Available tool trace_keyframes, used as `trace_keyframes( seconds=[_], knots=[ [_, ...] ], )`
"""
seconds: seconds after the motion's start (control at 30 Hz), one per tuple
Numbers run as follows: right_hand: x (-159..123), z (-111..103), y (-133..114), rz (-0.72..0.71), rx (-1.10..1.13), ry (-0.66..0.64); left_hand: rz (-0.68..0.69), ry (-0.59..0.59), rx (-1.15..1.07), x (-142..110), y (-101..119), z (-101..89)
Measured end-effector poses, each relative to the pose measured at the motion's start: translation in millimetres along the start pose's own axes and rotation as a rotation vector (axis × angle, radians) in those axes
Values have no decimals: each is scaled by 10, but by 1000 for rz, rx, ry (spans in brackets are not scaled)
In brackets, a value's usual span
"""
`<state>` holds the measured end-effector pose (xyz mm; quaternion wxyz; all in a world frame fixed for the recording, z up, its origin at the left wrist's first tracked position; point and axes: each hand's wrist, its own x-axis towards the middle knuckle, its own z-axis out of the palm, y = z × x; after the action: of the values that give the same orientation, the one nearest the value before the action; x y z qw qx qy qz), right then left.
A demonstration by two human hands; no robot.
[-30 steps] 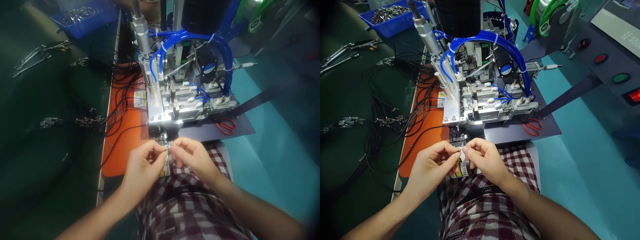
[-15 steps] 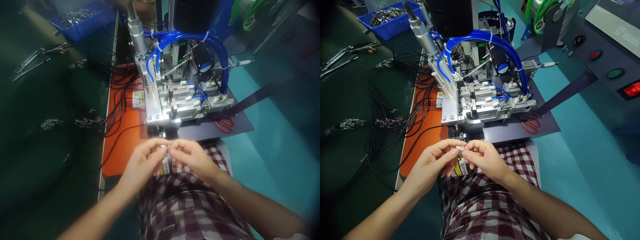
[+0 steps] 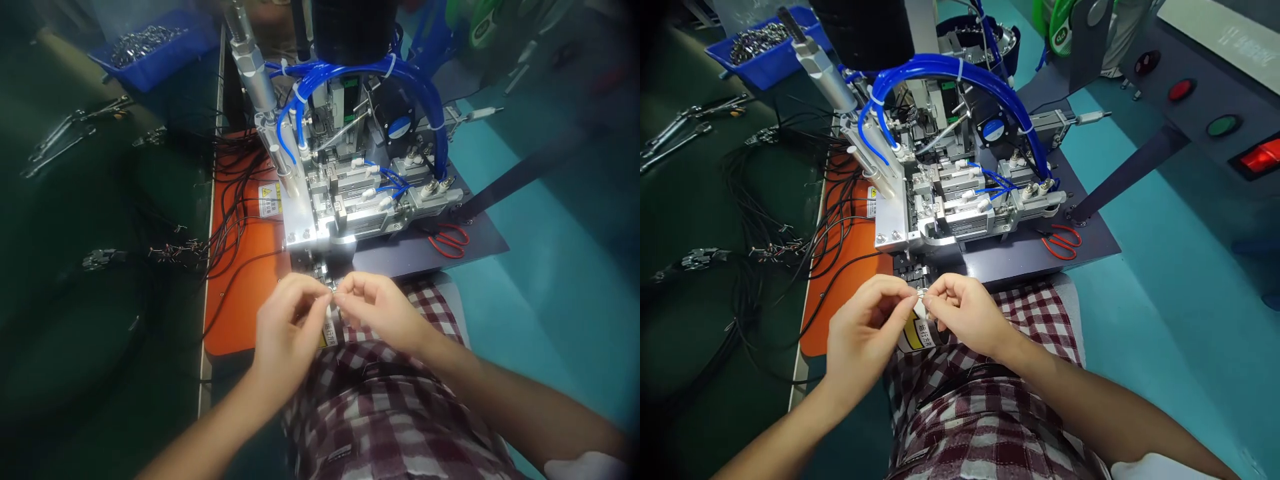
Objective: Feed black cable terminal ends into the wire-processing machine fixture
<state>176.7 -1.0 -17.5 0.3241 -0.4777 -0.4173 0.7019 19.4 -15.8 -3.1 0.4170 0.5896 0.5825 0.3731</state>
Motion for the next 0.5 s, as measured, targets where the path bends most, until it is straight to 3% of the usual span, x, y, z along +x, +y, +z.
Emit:
trace_keyframes(
  seconds=[0.1, 0.17, 0.33, 0.5],
  knots=[
    [0, -7, -17, -36, -20, 9, -291, -205, -203, 71, -14, -77],
    [-2, -2, -25, -64, -50, 18, -375, -273, -254, 113, -30, -128],
    [13, 58, 1, -117, -70, 86, -418, -167, -303, 126, -72, -123],
    [58, 57, 20, 0, -24, 33, -523, -134, -453, 141, -111, -70]
  ],
)
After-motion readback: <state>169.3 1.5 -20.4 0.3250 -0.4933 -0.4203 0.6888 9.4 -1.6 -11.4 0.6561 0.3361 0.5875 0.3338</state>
